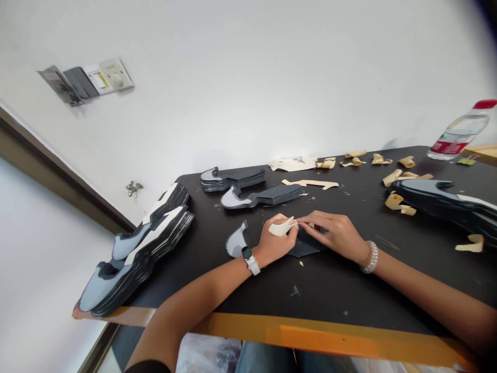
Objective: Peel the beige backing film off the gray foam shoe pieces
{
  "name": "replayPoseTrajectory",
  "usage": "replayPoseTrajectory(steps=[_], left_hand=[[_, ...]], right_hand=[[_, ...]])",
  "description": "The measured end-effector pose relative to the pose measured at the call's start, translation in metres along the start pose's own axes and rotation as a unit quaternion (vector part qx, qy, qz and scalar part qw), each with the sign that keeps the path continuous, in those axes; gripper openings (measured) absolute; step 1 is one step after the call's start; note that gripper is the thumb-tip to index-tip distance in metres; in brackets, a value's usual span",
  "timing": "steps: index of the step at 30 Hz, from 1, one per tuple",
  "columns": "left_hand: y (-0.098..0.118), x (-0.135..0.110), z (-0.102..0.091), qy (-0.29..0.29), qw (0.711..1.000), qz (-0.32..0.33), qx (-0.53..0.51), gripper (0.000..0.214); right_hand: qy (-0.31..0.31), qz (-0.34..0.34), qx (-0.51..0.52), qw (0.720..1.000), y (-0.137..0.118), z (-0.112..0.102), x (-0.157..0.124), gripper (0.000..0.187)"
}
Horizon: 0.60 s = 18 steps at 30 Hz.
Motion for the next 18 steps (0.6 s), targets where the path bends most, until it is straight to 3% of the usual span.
replayPoseTrajectory(steps=[5,11,18], left_hand=[[-0.001,-0.001,0.002,-0.011,1.0,-0.001,-0.014,0.025],[-0.003,0.0,0.005,-0.026,0.999,-0.028,-0.038,0.026],[-0.003,0.004,-0.004,-0.021,0.996,-0.065,-0.049,0.02]], right_hand=[[0.01,-0.006,-0.063,0.998,-0.005,0.0,-0.001,0.02],[0.03,0.057,-0.054,0.996,0.001,-0.002,0.002,0.017],[0.072,0.189,0.007,0.979,0.043,-0.009,-0.003,0.009]])
Point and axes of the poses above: each hand's wrist, its own x-axis towards the middle knuckle, its own z-axis out of the palm, y = z × x, the point moved 8 cm from there along x, towards the middle knuckle, and after that the axes turned 1 degree about -z, right-handed, at the moved point
